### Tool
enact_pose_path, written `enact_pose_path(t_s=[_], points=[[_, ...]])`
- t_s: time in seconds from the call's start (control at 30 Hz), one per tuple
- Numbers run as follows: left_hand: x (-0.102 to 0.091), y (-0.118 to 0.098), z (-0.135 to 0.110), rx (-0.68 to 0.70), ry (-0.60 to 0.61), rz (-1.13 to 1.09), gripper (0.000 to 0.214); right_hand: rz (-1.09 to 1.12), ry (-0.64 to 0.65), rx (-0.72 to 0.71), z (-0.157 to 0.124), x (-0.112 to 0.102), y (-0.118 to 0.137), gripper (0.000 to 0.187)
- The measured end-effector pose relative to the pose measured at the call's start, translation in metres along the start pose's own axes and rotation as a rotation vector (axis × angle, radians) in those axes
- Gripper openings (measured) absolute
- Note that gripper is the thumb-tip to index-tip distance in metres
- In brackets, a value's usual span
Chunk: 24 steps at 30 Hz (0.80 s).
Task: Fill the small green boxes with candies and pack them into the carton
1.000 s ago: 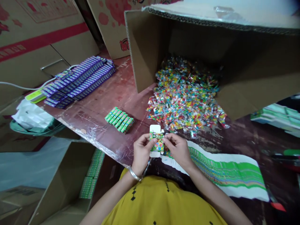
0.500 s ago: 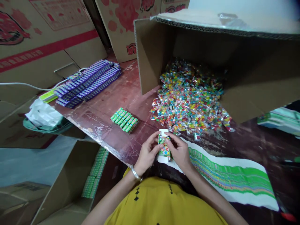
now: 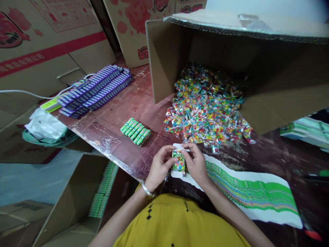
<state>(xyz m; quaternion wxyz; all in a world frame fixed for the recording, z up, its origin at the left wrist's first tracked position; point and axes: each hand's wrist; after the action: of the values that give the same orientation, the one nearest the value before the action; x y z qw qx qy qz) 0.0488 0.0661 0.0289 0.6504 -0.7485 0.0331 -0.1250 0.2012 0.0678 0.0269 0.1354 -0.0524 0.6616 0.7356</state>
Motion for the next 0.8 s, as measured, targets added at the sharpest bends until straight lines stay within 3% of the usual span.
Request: enact_pose_path(t_s=[0.13, 0.3, 0.53, 0.6, 0.8], points=[[0.002, -0.001, 0.000, -0.015, -0.044, -0.058, 0.043, 0.154, 0.049, 0.035, 0.008, -0.001, 0.004, 0.013], [0.000, -0.002, -0.003, 0.020, -0.064, 0.103, 0.038, 0.204, 0.203, 0.143, 0.018, -0.009, 0.004, 0.019], [-0.002, -0.007, -0.006, 0.037, 0.000, 0.186, 0.038, 0.250, 0.253, 0.299, 0.028, -0.016, -0.002, 0.028], [-0.003, -0.008, -0.006, 0.037, 0.006, 0.191, 0.041, 0.203, 0.273, 0.271, 0.029, -0.016, 0.001, 0.028], [-0.007, -0.002, -0.007, -0.014, -0.008, 0.174, 0.042, 0.018, 0.249, 0.008, 0.018, -0.013, 0.010, 0.019]])
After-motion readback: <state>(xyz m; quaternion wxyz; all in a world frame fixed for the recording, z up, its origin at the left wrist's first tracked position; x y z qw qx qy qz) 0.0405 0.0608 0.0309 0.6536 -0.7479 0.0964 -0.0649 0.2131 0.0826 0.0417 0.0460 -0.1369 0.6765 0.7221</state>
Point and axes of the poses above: each hand's wrist, its own z-axis towards the middle knuckle, its own x-axis out of the palm, y = z × x, and after that the axes turned 1 degree about z, right-handed
